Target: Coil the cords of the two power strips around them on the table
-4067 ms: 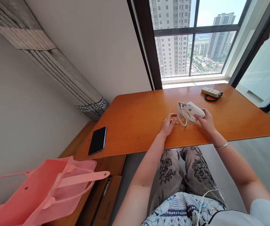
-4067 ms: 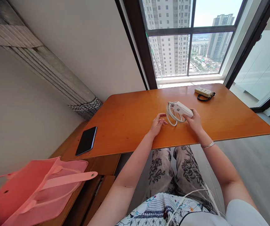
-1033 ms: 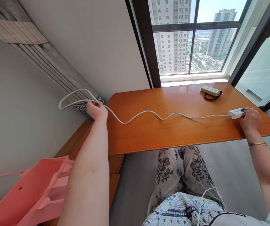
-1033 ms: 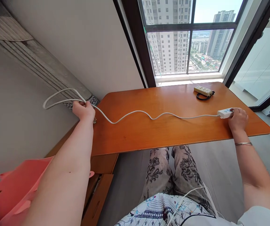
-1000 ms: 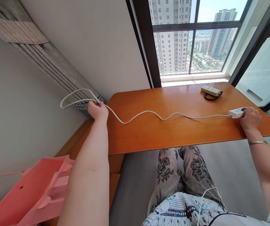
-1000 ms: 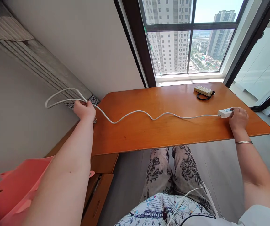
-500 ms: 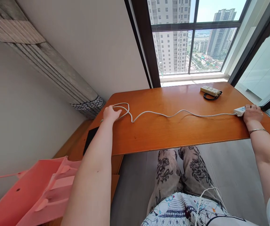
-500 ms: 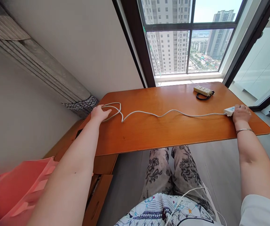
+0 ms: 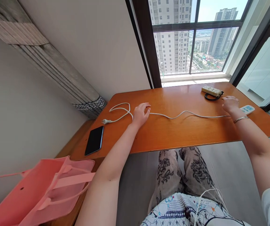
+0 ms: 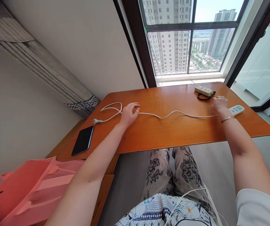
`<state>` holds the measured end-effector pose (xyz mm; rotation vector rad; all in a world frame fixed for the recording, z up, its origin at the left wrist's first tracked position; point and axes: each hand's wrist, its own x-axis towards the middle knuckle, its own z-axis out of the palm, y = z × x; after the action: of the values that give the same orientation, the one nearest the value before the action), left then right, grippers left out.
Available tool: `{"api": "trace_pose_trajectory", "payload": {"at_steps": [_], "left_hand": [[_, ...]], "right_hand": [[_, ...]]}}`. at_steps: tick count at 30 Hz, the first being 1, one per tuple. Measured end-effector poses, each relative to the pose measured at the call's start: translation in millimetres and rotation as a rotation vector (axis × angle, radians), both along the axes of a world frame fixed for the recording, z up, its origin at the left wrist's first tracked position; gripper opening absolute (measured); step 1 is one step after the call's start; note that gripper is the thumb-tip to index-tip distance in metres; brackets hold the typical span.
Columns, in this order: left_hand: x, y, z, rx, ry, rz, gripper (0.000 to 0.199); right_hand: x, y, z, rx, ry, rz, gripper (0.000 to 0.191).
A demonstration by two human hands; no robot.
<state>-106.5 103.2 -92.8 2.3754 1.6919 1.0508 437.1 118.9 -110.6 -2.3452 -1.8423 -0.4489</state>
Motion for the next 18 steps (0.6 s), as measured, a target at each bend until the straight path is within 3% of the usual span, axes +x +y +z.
{"api": "trace_pose_trajectory", "payload": {"at_steps": [4, 7, 14, 18], "left_hand": [[39.7, -19.6, -10.0, -0.028, 0.039, -0.211, 0.024], [55.9, -33.5, -17.1, -0.054, 0.052, -0.319, 0.023], [58.6, -45.6, -32.7, -0.102, -0.060, -0.393, 0.020], [58.3, -48.2, -41.8, -0.105, -0.203, -0.411, 0.019]], "right_hand": [[-47.2, 17.4, -7.2, -0.135, 0.068, 0.053, 0.057], [-63.0, 23.8, -9.7, -0.231, 0.171, 0.018, 0.062], [-70.1, 21.2, -9.1, -0.269, 0.108, -0.003, 0.058], [-80.7, 12.1, -3.7, -0.243, 0.121, 0.073, 0.045]]}}
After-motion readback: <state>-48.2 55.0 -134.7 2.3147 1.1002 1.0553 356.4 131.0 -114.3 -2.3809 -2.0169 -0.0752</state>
